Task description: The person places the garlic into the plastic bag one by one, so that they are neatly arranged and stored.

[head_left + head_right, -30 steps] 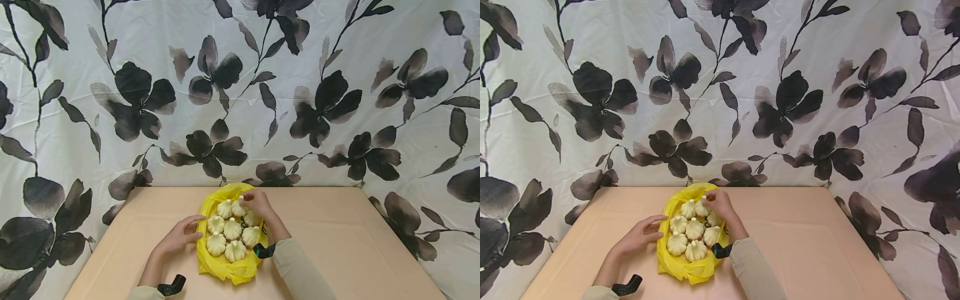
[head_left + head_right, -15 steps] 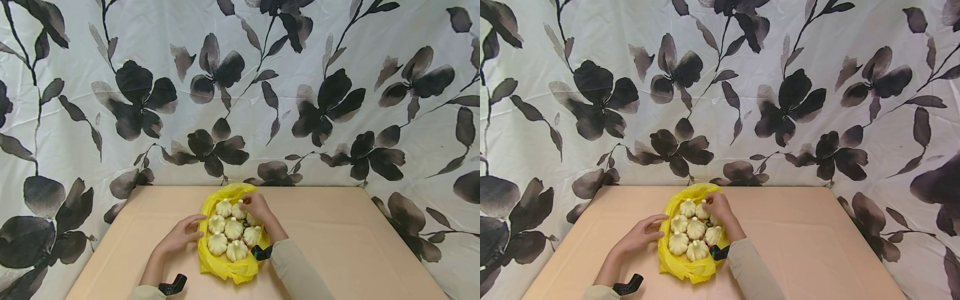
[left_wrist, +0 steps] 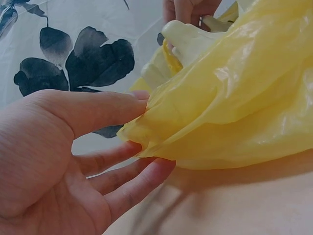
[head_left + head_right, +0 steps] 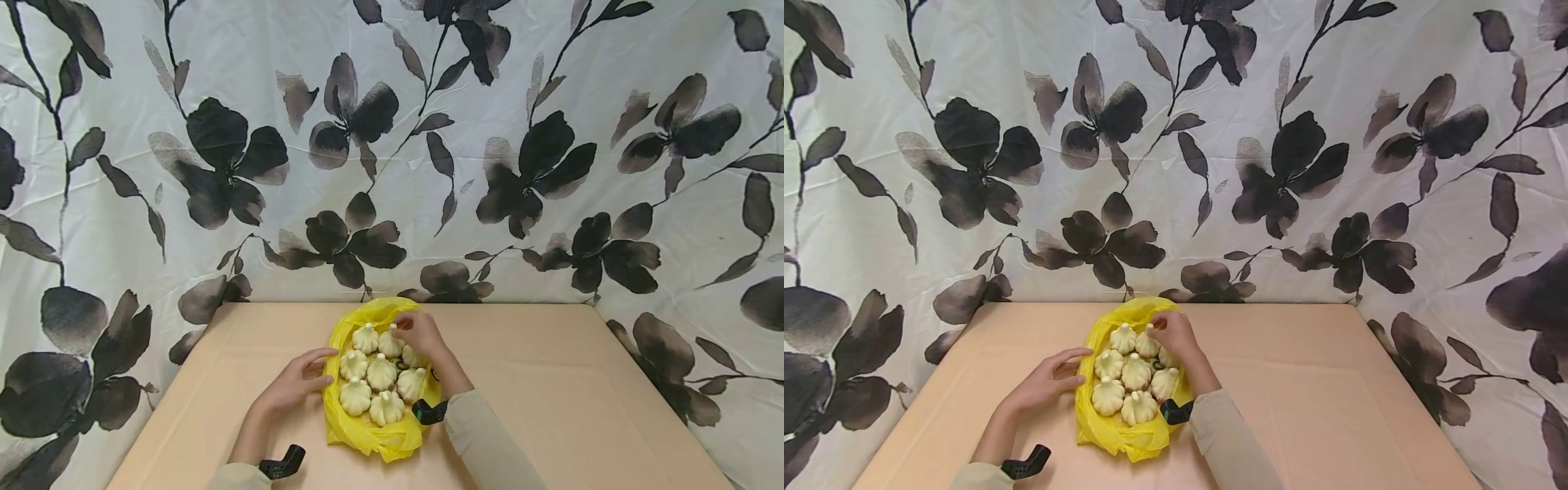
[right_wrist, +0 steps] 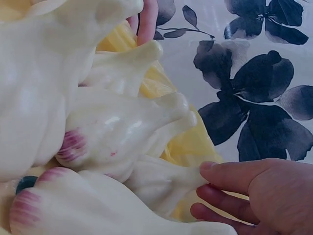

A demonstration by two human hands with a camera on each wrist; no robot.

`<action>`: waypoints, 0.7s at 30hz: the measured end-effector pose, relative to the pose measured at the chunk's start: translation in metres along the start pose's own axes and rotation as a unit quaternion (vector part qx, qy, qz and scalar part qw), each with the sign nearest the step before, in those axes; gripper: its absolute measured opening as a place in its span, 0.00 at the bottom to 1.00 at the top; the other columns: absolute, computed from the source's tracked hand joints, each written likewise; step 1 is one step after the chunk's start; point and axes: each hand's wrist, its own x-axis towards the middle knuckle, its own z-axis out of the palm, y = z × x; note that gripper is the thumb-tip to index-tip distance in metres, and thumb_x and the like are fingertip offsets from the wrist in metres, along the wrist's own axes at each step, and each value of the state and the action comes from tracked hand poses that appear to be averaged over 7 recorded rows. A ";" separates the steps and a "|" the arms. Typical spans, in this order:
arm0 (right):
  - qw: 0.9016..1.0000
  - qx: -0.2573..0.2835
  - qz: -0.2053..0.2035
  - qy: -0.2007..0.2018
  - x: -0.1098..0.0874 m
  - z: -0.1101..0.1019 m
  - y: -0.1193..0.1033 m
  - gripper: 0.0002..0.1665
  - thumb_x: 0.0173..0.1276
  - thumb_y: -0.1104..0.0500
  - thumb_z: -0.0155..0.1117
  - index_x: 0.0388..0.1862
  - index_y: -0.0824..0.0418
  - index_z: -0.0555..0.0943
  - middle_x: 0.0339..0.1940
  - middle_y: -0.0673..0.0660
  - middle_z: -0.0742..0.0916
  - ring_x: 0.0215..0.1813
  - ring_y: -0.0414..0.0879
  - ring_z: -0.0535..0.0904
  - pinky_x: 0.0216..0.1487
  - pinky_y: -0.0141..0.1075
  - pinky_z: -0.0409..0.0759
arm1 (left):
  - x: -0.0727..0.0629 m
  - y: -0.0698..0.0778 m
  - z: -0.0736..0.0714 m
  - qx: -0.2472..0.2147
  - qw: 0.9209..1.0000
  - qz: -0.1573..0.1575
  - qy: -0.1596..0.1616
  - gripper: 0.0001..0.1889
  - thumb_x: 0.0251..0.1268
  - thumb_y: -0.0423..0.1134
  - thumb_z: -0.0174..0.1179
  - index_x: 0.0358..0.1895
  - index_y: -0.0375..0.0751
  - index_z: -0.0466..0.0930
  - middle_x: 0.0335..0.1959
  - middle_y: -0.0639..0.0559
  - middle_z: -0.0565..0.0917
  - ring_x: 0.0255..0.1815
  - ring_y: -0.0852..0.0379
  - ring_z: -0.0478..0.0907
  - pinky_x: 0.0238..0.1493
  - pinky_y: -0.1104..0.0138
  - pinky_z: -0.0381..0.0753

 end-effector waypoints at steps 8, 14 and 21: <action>0.999 0.016 -0.016 0.032 -0.006 -0.015 -0.004 0.11 0.61 0.62 0.69 0.43 0.61 0.85 0.41 0.56 0.87 0.44 0.50 0.82 0.47 0.42 0.84 | 0.002 0.000 -0.003 -0.008 1.000 -0.002 0.000 0.27 0.65 0.43 0.62 0.68 0.49 0.69 0.71 0.40 0.68 0.69 0.35 0.67 0.59 0.51 0.79; 0.998 0.028 -0.022 0.050 -0.010 -0.023 -0.002 0.13 0.62 0.63 0.69 0.45 0.63 0.84 0.43 0.57 0.87 0.45 0.51 0.82 0.47 0.43 0.84 | 0.001 0.001 -0.007 -0.020 1.000 -0.004 0.000 0.28 0.65 0.42 0.62 0.68 0.49 0.68 0.72 0.41 0.65 0.70 0.34 0.66 0.56 0.53 0.81; 0.997 0.029 -0.020 0.064 -0.014 -0.031 -0.003 0.14 0.61 0.61 0.70 0.46 0.62 0.85 0.44 0.55 0.87 0.46 0.51 0.83 0.49 0.43 0.84 | 0.001 0.004 -0.012 -0.018 1.000 -0.011 0.013 0.27 0.65 0.43 0.62 0.67 0.51 0.68 0.72 0.43 0.65 0.68 0.36 0.68 0.57 0.52 0.80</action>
